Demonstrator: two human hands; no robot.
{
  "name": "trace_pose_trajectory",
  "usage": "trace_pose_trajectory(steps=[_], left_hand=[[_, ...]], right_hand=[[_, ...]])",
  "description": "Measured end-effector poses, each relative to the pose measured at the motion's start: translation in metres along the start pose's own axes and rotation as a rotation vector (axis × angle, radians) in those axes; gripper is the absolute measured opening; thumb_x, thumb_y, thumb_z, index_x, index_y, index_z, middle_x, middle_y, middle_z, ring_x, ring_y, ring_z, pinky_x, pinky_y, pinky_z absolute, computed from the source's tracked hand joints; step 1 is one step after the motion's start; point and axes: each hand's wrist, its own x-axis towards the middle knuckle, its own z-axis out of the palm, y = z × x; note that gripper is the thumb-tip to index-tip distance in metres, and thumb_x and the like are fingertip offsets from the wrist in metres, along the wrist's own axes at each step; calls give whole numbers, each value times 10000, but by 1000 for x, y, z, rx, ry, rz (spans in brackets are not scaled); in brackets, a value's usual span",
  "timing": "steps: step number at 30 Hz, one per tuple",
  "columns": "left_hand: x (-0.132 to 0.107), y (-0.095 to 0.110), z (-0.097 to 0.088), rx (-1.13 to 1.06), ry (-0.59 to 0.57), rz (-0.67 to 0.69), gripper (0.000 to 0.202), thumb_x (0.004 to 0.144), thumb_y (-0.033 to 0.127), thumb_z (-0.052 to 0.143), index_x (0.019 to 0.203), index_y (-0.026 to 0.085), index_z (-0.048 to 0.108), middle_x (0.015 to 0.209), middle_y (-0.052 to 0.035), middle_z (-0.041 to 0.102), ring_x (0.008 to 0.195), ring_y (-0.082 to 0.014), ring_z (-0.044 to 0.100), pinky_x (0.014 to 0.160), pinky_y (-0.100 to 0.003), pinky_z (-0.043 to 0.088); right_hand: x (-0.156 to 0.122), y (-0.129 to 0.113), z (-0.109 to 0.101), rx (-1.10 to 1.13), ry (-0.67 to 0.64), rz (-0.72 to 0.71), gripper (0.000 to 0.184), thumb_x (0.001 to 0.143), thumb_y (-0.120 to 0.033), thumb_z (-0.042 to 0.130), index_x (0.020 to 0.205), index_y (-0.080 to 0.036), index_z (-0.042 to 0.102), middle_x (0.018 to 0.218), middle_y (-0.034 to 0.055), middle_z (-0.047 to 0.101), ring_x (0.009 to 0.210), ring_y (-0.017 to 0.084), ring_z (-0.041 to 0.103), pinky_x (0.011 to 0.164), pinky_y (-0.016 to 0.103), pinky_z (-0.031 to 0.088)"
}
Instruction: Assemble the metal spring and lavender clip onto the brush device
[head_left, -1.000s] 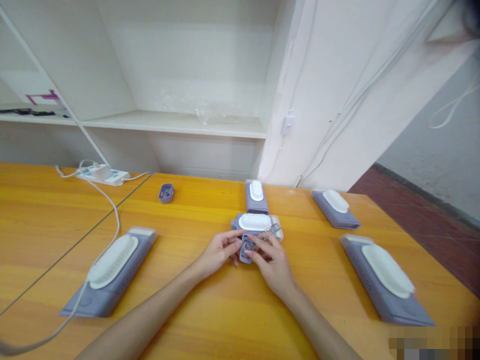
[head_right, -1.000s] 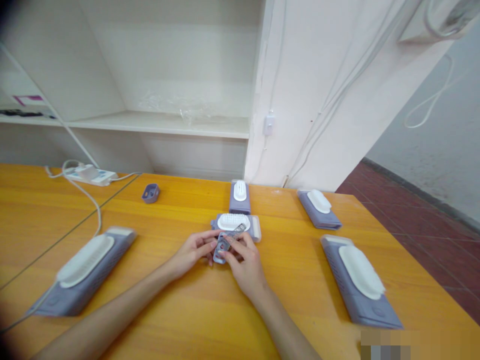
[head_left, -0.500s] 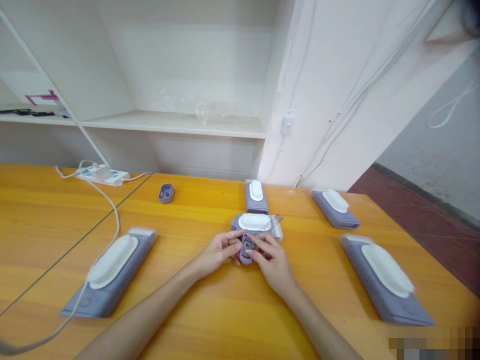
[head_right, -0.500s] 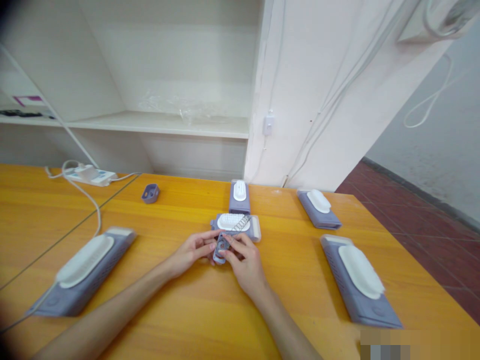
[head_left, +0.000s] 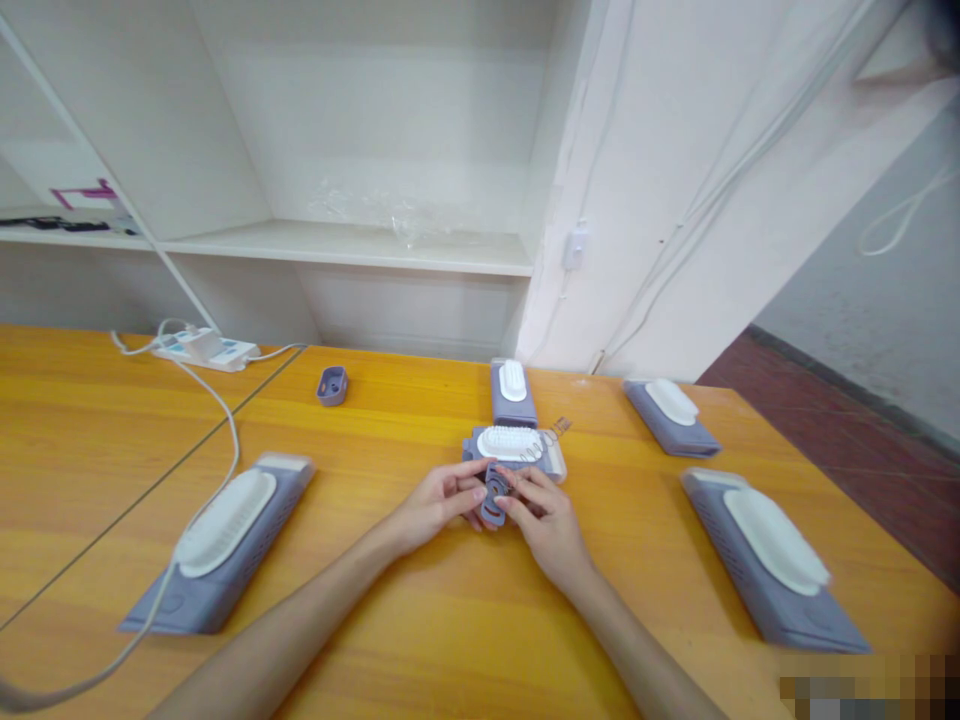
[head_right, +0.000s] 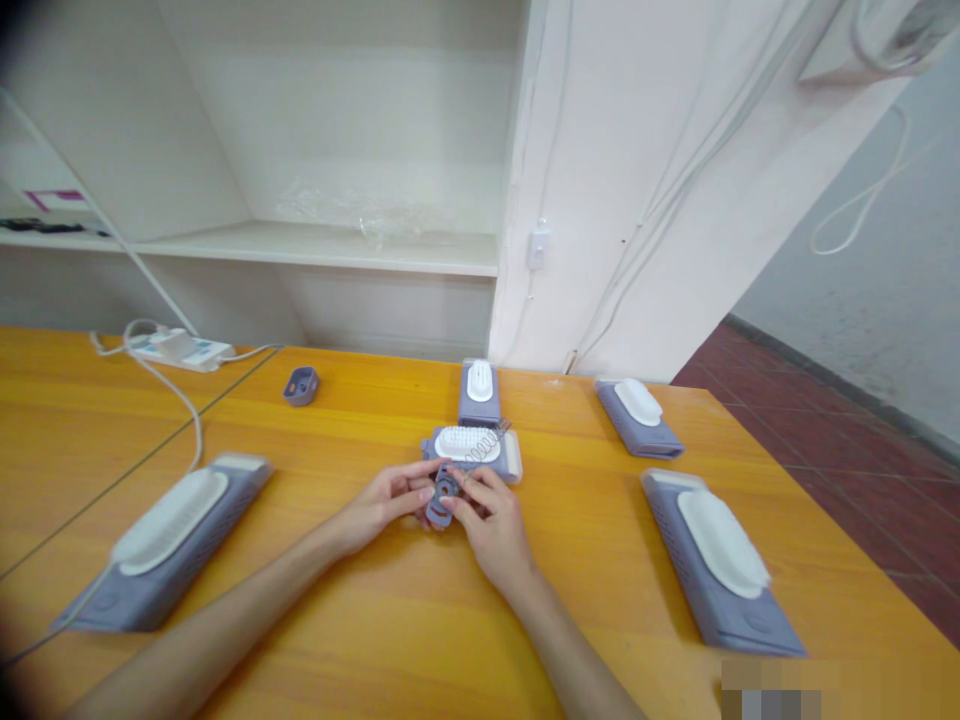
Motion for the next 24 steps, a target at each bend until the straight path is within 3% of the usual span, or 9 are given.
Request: trace_pose_trajectory(steps=[7,24], left_hand=[[1,1,1,-25,-4,-3,537,768,261,597,1262,137,428,813,-97,651,720,-179,627,670,-290,460],[0,-3,1,-45,14,-9,548,742,245,627,1246,144,439,919,-119,636,706,-165,623,654,-280,458]], right_hand=[[0,-1,0,1,0,-11,220,797,-251,567,1000,-224,649,830,15,542,769,137,530,671,240,423],[-2,1,1,27,-19,-3,283,806,-253,555,1084,-243,612,833,14,537,759,132,526,647,231,421]])
